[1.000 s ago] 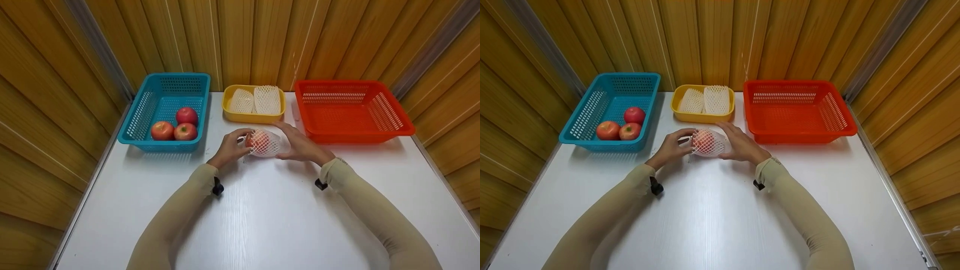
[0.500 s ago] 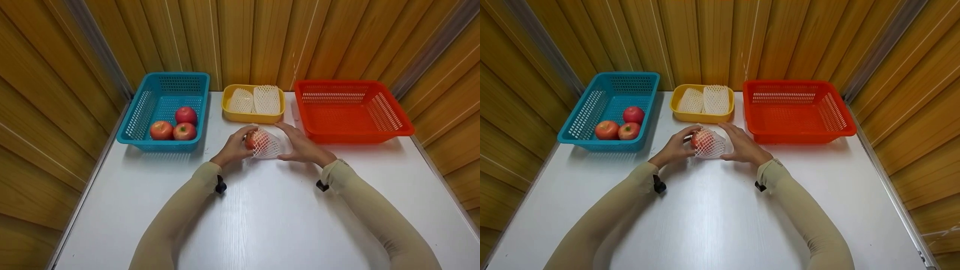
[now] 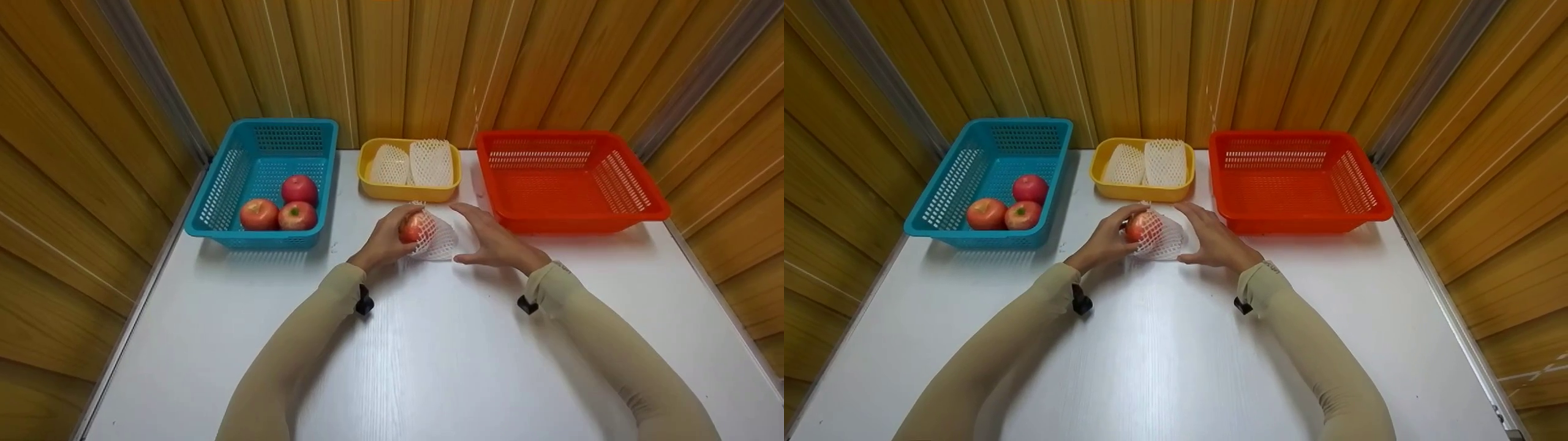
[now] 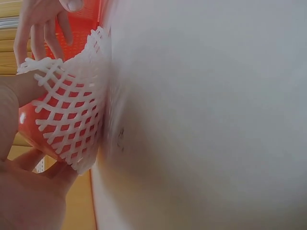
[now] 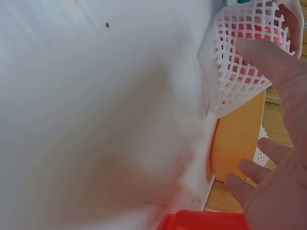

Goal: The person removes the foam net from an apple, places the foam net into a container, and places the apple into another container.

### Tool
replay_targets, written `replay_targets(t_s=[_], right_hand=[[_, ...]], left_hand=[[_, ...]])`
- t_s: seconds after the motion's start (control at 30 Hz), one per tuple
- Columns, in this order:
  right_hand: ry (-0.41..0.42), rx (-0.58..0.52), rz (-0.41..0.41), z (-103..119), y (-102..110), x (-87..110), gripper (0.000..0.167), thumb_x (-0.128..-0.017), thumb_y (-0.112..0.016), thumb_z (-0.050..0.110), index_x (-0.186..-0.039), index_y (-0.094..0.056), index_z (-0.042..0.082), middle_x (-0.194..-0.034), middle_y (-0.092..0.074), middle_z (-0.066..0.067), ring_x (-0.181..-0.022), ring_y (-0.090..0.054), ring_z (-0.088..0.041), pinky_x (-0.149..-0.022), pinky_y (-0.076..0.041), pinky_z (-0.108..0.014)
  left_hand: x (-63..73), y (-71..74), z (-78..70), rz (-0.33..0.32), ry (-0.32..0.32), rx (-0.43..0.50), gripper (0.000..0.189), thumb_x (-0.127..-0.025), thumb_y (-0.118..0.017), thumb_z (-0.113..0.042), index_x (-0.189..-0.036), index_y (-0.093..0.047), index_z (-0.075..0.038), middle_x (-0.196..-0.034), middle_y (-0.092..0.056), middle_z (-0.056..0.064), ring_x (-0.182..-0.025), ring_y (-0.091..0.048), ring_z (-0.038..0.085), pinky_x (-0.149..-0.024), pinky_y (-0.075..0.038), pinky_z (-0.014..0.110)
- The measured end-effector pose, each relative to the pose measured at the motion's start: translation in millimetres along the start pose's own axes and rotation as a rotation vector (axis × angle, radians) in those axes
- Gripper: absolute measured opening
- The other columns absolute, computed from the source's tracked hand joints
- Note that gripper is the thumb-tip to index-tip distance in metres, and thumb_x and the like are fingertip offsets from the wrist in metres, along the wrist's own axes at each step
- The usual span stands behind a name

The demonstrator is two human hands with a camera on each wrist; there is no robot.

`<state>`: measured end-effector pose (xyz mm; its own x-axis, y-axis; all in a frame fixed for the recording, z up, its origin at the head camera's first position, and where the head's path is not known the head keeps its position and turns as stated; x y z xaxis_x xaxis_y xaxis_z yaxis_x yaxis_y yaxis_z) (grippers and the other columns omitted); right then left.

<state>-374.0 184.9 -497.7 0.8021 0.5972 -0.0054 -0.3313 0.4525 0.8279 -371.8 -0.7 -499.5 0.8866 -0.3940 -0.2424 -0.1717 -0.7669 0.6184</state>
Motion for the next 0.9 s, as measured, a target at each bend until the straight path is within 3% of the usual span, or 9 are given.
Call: replay_targets(t_s=[0.43, 0.73, 0.9], right_hand=[[-0.008, 0.014, 0.005, -2.7, 1.7, -0.7, 0.110, -0.079, -0.090, 0.032, -0.163, -0.019, 0.024, -0.168, -0.022, -0.005, -0.152, -0.024, -0.030, -0.122, -0.023, -0.056], [0.020, 0.023, 0.010, 2.2, -1.5, -2.2, 0.110, -0.080, -0.090, 0.031, -0.163, -0.020, 0.019, -0.168, -0.023, -0.007, -0.153, -0.023, -0.031, -0.123, -0.022, -0.056], [-0.014, 0.021, 0.024, -1.0, -3.8, -3.4, 0.111, -0.080, -0.090, 0.035, -0.164, -0.018, 0.027, -0.169, -0.021, -0.004, -0.154, -0.021, -0.030, -0.122, -0.022, -0.057]], left_hand=[[0.1, 3.9, 6.7, -0.015, 0.054, 0.004, 0.078, -0.080, -0.083, 0.001, -0.149, -0.048, -0.012, -0.155, -0.046, 0.009, -0.144, -0.041, 0.022, -0.120, -0.032, 0.035], [1.5, 3.7, 6.9, -0.028, 0.025, 0.003, 0.076, -0.079, -0.084, 0.000, -0.147, -0.050, -0.011, -0.152, -0.049, 0.008, -0.141, -0.046, 0.022, -0.118, -0.035, 0.035], [1.4, 2.7, 7.1, -0.027, 0.030, 0.013, 0.076, -0.078, -0.084, 0.001, -0.145, -0.050, -0.010, -0.149, -0.051, 0.009, -0.137, -0.048, 0.022, -0.117, -0.037, 0.035]])
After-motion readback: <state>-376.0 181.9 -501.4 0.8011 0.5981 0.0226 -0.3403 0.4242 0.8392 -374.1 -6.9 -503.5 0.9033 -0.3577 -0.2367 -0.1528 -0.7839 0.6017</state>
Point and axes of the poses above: each hand's wrist, its own x-axis away from the middle knuckle, its own y-axis out of the back of the hand, z = x × y, the point moved 9 cm from there along -x, towards the middle knuckle
